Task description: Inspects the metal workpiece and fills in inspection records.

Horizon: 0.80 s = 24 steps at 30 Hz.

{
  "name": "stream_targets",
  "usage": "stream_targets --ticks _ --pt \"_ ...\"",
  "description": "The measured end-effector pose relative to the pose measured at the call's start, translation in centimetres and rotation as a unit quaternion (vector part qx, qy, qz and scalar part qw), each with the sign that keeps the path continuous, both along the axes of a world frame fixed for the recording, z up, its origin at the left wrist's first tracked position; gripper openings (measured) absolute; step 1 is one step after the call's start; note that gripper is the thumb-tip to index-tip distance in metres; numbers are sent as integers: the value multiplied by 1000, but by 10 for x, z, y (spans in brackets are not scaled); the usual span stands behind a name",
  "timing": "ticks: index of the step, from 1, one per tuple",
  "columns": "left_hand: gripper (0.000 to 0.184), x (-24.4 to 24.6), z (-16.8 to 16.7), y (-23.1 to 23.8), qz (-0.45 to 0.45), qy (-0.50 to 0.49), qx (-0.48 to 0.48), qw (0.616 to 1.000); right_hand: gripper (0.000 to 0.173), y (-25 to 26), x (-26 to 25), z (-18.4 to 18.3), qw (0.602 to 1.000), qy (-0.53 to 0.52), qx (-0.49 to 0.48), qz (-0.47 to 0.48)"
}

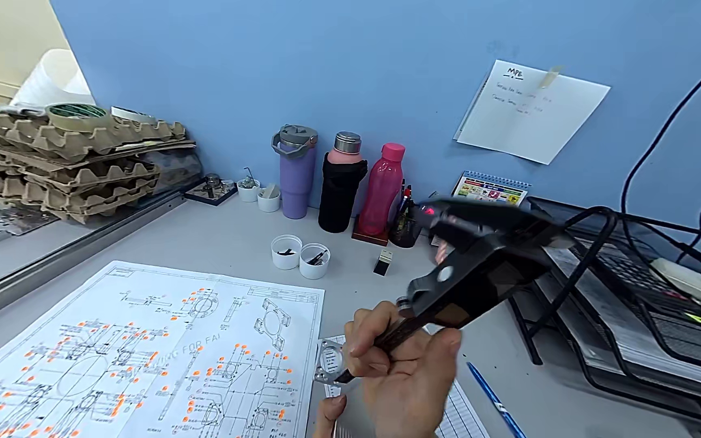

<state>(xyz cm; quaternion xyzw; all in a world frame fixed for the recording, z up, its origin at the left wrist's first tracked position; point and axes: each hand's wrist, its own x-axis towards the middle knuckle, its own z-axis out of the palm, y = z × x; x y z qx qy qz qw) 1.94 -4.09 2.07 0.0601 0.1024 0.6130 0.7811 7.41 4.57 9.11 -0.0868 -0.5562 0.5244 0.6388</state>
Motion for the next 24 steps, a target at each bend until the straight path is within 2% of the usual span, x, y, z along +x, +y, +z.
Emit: stream_targets --ticks 2,4,8,10,13,14,18,21,24 --pt "34 2 -14 8 29 0 27 999 67 -4 18 21 1000 1 -8 -21" --pt "34 2 -22 11 13 -4 23 1000 67 -5 49 41 998 -45 -7 -44" --pt "63 3 -29 21 -83 -36 -7 996 65 -8 132 46 976 -167 -70 -122" --pt "68 -1 -30 24 -107 -43 14 993 53 -12 169 29 938 -226 -124 -232" --pt "76 -8 -35 29 -126 -45 67 989 22 -21 218 -6 857 -326 -180 -356" --pt "76 -10 -34 31 -124 -42 73 989 20 -25 232 -18 837 -349 -203 -370" --pt "75 -20 -34 37 -81 5 65 995 43 -30 283 -65 746 -467 -248 -404" --pt "77 -27 -41 42 -45 32 64 996 36 -32 296 -85 681 -529 -247 -443" --pt "80 -34 -38 45 -64 14 85 994 33 -31 299 -97 643 -562 -234 -464"
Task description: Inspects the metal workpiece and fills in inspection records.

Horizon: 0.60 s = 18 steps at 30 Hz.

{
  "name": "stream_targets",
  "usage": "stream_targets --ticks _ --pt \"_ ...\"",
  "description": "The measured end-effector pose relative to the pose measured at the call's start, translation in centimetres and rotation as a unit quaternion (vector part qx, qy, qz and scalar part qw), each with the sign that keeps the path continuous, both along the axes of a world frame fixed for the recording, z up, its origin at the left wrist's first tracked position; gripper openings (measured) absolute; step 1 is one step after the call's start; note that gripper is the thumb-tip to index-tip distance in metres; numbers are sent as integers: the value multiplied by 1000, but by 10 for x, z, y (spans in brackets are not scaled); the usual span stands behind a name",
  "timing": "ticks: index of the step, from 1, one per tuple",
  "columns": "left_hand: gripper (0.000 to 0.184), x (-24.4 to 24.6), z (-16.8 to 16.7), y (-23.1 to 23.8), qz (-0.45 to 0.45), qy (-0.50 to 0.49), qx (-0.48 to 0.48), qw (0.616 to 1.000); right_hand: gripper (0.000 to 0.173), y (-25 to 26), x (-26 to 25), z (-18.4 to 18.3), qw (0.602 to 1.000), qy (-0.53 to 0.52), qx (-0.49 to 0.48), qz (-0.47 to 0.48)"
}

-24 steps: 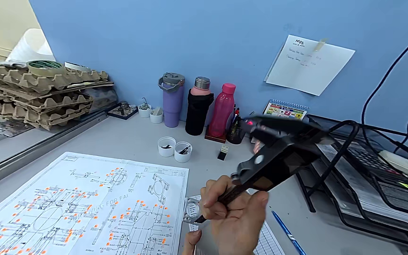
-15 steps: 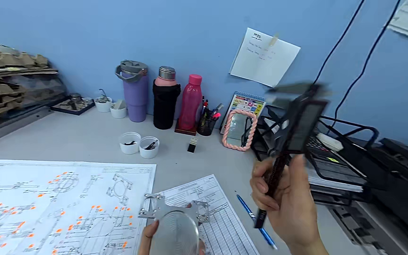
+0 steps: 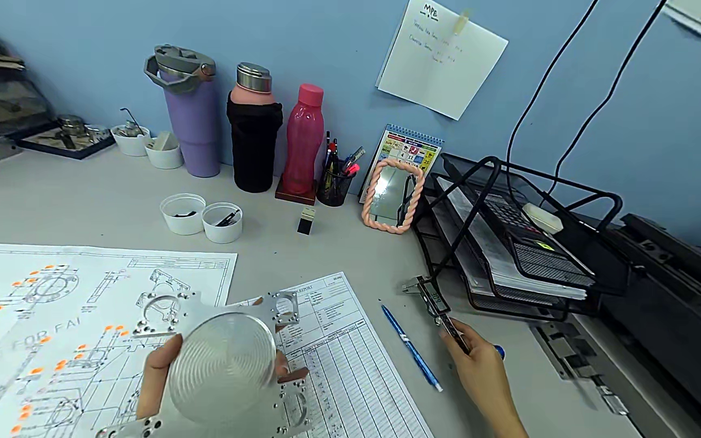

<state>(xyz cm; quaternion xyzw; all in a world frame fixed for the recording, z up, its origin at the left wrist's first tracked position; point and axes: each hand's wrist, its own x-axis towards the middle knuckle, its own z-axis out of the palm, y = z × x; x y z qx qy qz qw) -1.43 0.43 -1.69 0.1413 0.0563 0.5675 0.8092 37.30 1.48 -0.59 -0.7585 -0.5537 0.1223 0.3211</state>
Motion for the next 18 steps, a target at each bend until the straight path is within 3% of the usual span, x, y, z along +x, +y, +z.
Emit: stream_targets --ticks 4,8,10,14,18 --pt "74 -7 9 -3 -12 1 28 1000 26 0 -5 -9 996 -77 42 19" --pt "44 -7 28 -11 147 104 -57 982 23 1 -8 -17 988 -134 67 45" --pt "43 -11 25 -8 157 120 -57 979 25 1 -8 -20 986 -133 82 52" --pt "61 -11 9 -5 134 125 -4 983 25 1 -7 -21 987 -119 93 55" --pt "48 -1 27 -12 208 175 -58 960 27 3 -6 -21 986 -123 91 67"
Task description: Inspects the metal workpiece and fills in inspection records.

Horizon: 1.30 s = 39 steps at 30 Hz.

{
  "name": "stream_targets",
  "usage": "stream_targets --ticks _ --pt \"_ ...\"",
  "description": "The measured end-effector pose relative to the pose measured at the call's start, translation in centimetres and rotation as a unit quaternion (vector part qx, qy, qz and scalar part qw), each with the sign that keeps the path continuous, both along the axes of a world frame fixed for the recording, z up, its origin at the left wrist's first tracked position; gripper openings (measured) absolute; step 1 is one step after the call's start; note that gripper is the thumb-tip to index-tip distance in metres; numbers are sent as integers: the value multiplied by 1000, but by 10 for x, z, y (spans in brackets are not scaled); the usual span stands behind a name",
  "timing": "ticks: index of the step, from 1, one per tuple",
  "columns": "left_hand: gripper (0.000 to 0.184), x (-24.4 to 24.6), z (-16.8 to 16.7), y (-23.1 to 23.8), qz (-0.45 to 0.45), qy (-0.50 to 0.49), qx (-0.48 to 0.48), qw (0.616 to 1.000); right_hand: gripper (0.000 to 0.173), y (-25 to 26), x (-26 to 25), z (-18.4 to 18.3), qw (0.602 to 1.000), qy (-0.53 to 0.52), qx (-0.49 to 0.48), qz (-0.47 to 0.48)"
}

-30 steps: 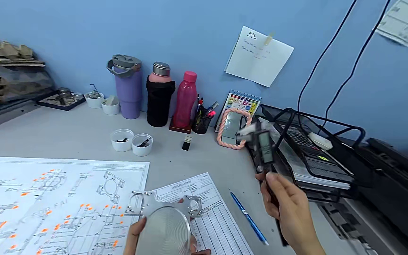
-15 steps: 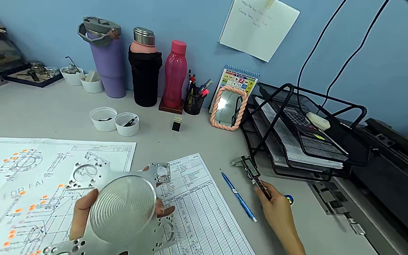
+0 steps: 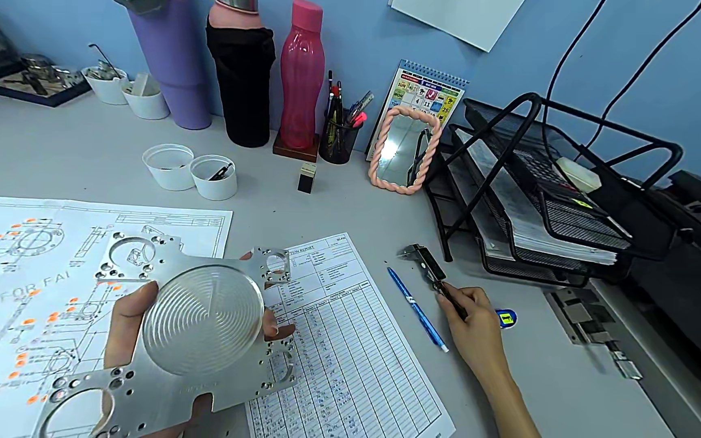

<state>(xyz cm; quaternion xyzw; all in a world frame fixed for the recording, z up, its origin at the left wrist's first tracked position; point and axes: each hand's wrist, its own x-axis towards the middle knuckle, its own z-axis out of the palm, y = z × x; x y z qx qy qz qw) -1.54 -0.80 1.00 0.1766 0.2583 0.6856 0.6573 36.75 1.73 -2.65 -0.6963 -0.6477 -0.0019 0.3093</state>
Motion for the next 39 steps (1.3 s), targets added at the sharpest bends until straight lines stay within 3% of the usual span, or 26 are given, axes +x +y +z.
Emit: stream_targets --ticks 5,11,15,20,24,29,32,35,39 --pt "41 -3 -1 1 -75 -61 28 995 29 1 2 0 1000 2 -12 5" --pt "35 -6 -6 2 1 -37 11 999 30 0 -2 0 1000 -17 -17 -11" --pt "38 -9 -8 5 23 -22 -9 999 48 -9 -29 -2 994 -92 54 15" --pt "39 -13 -11 6 6 -39 -6 999 65 -22 -67 4 991 -116 18 60" --pt "40 -12 -14 8 -17 -55 -9 998 76 -29 -84 -11 989 -124 -24 77" --pt "37 -8 -11 7 -43 -60 -1 997 67 -12 -72 -13 984 -119 -37 127" --pt "40 -2 -11 6 8 10 15 1000 49 1 -65 -13 980 -139 -1 145" --pt "38 -5 -21 9 -1 14 -15 1000 34 11 -65 -11 977 -153 37 146" --pt "44 6 -5 6 42 47 -20 998 41 16 -72 2 975 -177 11 131"
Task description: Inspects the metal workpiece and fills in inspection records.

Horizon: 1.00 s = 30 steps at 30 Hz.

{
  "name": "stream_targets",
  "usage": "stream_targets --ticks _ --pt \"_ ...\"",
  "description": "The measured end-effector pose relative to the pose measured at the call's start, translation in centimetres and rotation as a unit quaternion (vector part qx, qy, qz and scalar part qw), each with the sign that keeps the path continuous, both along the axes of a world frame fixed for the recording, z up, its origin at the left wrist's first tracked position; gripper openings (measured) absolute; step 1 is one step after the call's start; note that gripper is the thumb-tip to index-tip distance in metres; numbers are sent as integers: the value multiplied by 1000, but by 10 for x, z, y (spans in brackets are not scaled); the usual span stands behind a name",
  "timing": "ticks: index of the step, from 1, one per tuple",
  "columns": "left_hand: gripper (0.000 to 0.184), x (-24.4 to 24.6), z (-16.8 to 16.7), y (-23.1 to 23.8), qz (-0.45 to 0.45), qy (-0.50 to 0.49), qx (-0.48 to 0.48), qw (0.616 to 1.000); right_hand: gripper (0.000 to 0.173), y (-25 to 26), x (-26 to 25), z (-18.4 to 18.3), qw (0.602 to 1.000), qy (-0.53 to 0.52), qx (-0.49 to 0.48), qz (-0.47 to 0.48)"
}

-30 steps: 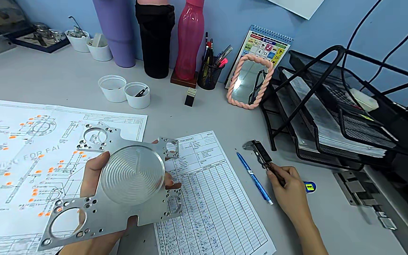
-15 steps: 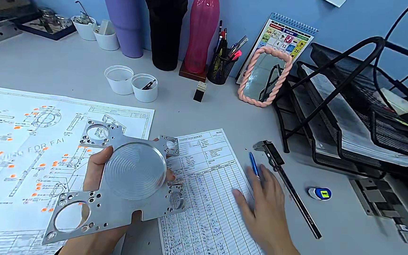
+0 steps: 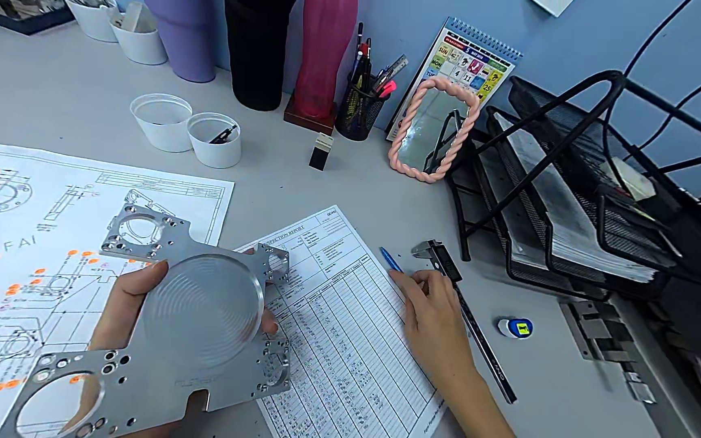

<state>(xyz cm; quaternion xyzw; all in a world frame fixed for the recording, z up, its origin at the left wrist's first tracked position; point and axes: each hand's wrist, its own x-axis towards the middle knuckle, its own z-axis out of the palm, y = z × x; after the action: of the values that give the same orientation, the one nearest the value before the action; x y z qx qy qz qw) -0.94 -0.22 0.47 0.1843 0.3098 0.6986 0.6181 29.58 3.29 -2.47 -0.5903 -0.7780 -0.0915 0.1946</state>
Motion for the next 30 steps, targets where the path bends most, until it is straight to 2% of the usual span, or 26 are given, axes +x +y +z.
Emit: stream_targets --ticks 3,5,7,9,12,13,15,16,18,20,23,27,30 --pt "42 5 -1 -1 35 75 0 997 48 -7 -1 13 997 65 32 6" --pt "41 0 -10 0 24 58 16 998 45 -17 -2 22 982 182 44 38" --pt "46 -2 1 3 6 -15 -21 1000 40 -29 -3 27 940 330 13 88" --pt "48 -5 2 4 11 -10 -40 999 39 -40 -4 28 889 438 -37 128" --pt "40 -4 -8 3 1 -14 -34 999 50 -58 -14 25 832 527 -94 149" --pt "39 -6 -10 4 -18 -21 -30 999 46 -62 -18 22 816 548 -103 152" --pt "40 -12 -12 5 -62 -30 -17 997 20 -68 -20 12 796 569 -111 176" --pt "42 -15 -12 6 -74 -28 -14 997 17 -69 -20 7 783 581 -113 190" --pt "43 -15 -13 6 -80 -26 -11 996 34 -73 -22 2 761 606 -123 195" --pt "40 -9 -11 3 -56 -11 -2 998 44 -77 -23 1 746 628 -137 175" --pt "48 -6 -1 3 -1 24 -18 1000 46 -83 -26 2 745 638 -151 123" --pt "43 -7 -3 1 5 24 -6 1000 46 -86 -28 2 748 631 -163 125" --pt "39 -8 -6 -1 -30 -8 7 999 46 -85 -29 2 749 628 -164 130"
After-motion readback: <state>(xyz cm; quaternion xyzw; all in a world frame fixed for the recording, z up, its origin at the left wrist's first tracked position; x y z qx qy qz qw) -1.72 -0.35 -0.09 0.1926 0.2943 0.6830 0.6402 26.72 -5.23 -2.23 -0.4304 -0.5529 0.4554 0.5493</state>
